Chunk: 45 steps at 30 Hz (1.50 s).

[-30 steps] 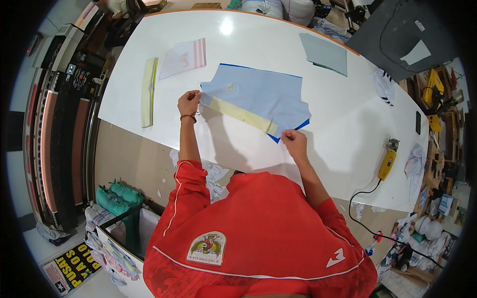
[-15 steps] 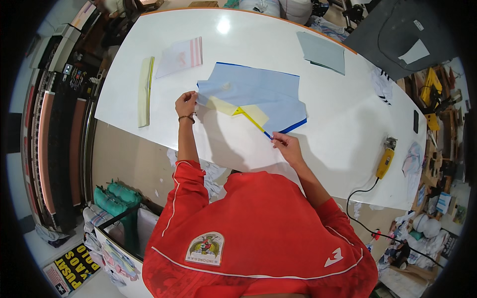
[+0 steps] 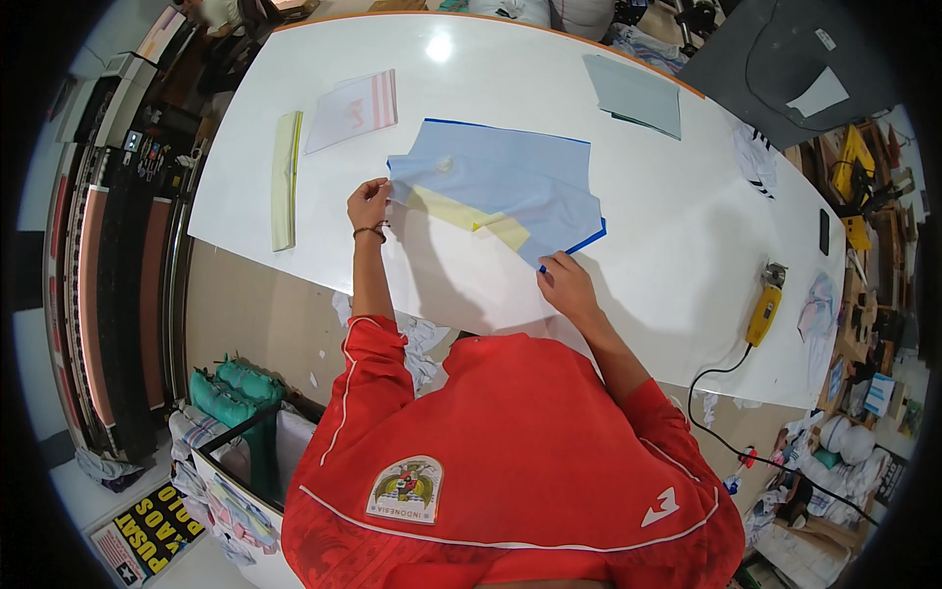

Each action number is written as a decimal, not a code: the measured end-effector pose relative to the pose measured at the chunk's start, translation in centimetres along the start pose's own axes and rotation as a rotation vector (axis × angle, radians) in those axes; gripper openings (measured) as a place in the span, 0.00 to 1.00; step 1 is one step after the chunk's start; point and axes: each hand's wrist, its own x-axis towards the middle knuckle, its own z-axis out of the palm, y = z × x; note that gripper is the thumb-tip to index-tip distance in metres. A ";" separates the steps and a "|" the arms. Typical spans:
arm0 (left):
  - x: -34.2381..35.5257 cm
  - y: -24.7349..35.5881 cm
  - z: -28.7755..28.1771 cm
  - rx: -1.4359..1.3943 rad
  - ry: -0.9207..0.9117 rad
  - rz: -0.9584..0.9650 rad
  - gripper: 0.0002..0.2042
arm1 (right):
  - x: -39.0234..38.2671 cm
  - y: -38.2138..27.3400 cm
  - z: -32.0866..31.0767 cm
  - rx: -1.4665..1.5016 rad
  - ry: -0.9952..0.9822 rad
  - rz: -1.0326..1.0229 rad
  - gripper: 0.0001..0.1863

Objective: The person aligns paper templates on green, blue, and white fabric pieces, then uses a yellow electric fabric cutter to cut along the template edges. They handle multiple fabric colors and templates, flipping and repositioning pieces as needed.

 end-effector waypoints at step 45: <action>0.5 -0.2 -0.1 -0.060 -0.030 -0.014 0.11 | -0.1 1.8 -0.9 -0.146 -0.140 -0.266 0.06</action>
